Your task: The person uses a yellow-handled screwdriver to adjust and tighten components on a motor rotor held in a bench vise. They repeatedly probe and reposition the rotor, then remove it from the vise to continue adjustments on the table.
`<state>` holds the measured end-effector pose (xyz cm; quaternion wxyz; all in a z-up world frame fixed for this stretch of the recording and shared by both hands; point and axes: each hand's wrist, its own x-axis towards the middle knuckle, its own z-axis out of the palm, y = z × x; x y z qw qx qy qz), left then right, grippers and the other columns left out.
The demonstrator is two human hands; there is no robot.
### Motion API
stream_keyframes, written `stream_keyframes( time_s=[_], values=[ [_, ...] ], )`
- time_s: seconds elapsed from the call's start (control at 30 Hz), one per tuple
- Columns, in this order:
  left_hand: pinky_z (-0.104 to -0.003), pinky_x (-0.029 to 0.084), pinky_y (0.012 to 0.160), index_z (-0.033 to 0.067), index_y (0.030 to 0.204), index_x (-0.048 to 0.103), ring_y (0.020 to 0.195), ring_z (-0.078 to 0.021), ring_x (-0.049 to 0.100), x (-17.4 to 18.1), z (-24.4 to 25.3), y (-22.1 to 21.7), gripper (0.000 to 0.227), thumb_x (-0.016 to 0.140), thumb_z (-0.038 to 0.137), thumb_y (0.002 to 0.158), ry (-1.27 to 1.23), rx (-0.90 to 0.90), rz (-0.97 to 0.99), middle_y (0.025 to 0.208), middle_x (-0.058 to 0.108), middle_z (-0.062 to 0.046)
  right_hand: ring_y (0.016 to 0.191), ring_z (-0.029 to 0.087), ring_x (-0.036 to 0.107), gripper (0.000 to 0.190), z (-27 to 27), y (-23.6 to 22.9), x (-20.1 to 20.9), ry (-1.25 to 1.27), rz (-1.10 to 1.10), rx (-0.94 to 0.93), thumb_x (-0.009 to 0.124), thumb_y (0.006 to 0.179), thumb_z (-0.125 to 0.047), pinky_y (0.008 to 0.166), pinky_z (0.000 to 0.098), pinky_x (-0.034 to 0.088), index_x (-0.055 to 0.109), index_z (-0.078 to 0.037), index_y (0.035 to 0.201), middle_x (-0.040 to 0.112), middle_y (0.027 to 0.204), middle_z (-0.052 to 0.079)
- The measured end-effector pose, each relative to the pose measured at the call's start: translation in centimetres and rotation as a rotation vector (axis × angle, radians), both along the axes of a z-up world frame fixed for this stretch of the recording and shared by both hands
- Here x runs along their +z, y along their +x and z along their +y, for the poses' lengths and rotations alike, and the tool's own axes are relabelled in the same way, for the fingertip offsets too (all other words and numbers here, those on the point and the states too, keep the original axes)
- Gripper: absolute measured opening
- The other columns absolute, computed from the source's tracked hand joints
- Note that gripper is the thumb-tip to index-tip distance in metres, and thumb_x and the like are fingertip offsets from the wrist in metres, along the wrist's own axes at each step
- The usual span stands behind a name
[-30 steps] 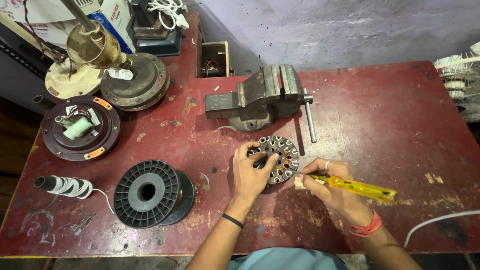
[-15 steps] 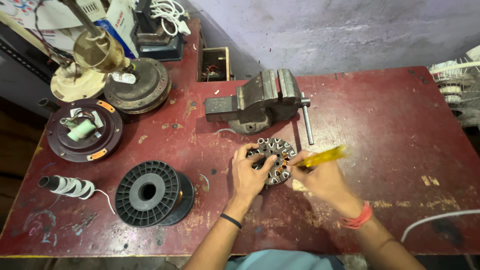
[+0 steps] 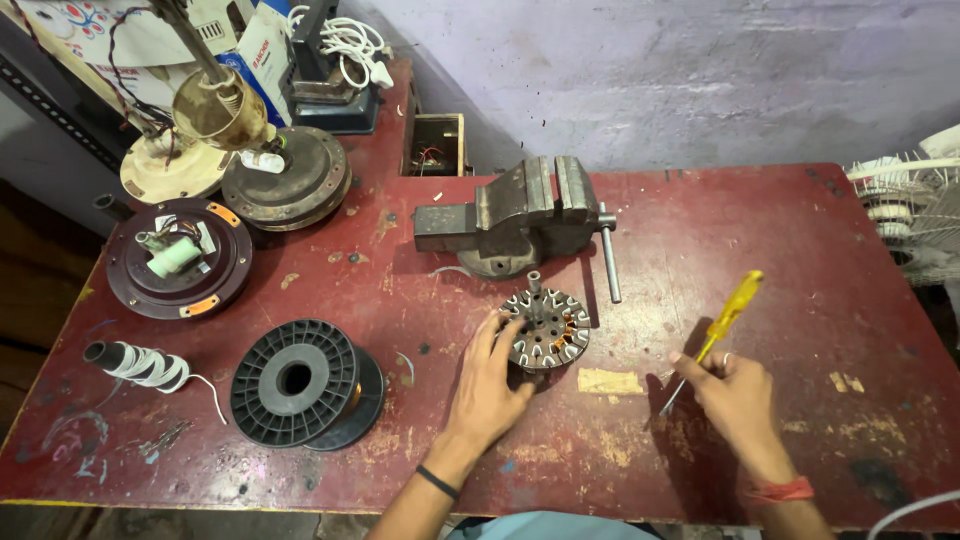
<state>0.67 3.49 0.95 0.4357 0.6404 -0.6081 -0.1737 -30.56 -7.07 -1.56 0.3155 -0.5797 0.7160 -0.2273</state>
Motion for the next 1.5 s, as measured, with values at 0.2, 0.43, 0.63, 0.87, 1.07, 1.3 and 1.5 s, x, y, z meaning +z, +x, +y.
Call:
stream_keyframes(
  time_s=[0.2,0.43,0.63,0.87,1.07,1.3,1.5],
  values=[
    [-0.045,0.038,0.117,0.0064,0.115,0.074,0.142,-0.0363,0.047,-0.8,-1.5,0.9,0.049,0.067,-0.009,0.069,-0.099,-0.019,-0.066,0.139,0.060,-0.014,0.047,0.018,0.057,0.047,0.4,1.0,0.9,0.033,0.251,0.025,0.081,0.088,-0.048,0.049,0.0370,0.043,0.077,-0.003,0.075,0.065,0.053,0.009],
    [-0.042,0.042,0.115,0.0062,0.115,0.075,0.139,-0.0351,0.051,-1.5,-1.9,1.3,0.049,0.066,-0.009,0.069,-0.115,-0.056,-0.042,0.136,0.064,-0.016,0.073,0.021,0.074,0.040,2.1,6.5,5.0,-0.264,0.085,0.337,0.079,0.080,-0.022,0.063,0.0356,0.063,0.073,-0.009,0.117,0.075,0.098,0.008],
    [-0.042,0.044,0.112,0.0057,0.113,0.076,0.135,-0.0354,0.054,-1.1,-2.7,2.1,0.048,0.069,-0.007,0.068,-0.130,-0.076,-0.015,0.133,0.066,-0.017,0.100,0.028,0.069,0.036,2.4,11.1,5.5,-0.694,-0.035,0.629,0.080,0.072,-0.004,0.083,0.0360,0.059,0.077,-0.005,0.108,0.071,0.111,0.014],
    [-0.033,0.056,0.086,0.0045,0.110,0.076,0.097,-0.0210,0.075,2.0,-4.1,2.1,0.034,0.078,0.005,0.075,0.000,-0.006,0.273,0.105,0.079,-0.012,0.097,0.030,0.069,0.032,0.1,11.2,7.6,-0.883,-0.067,0.712,0.078,0.076,0.000,0.084,0.0373,0.057,0.073,-0.002,0.107,0.072,0.104,0.013],
    [-0.030,0.051,0.066,0.0055,0.107,0.075,0.072,-0.0095,0.062,4.1,-5.7,1.0,0.027,0.082,0.016,0.083,0.144,0.011,0.407,0.080,0.075,-0.005,0.089,0.029,0.069,0.030,-1.6,11.1,10.7,-0.844,-0.053,0.760,0.080,0.080,-0.007,0.078,0.0367,0.056,0.073,-0.002,0.108,0.072,0.101,0.013],
    [-0.027,0.053,0.073,0.0024,0.111,0.070,0.082,-0.0054,0.064,5.2,-7.7,3.0,0.032,0.081,0.017,0.085,-0.118,-0.151,0.312,0.091,0.074,0.001,0.091,0.030,0.069,0.030,-2.6,12.0,13.6,-0.865,-0.090,0.737,0.079,0.080,-0.006,0.078,0.0385,0.054,0.072,-0.001,0.108,0.072,0.100,0.014],
    [-0.028,0.055,0.070,0.0008,0.104,0.072,0.077,-0.0056,0.062,5.9,-9.4,3.3,0.027,0.081,0.021,0.088,0.000,-0.151,0.400,0.083,0.074,-0.003,0.090,0.015,0.071,0.028,-3.8,12.3,12.2,-0.572,-0.379,0.575,0.076,0.085,-0.004,0.073,0.0278,0.059,0.072,0.001,0.112,0.072,0.104,0.008]
  ],
)
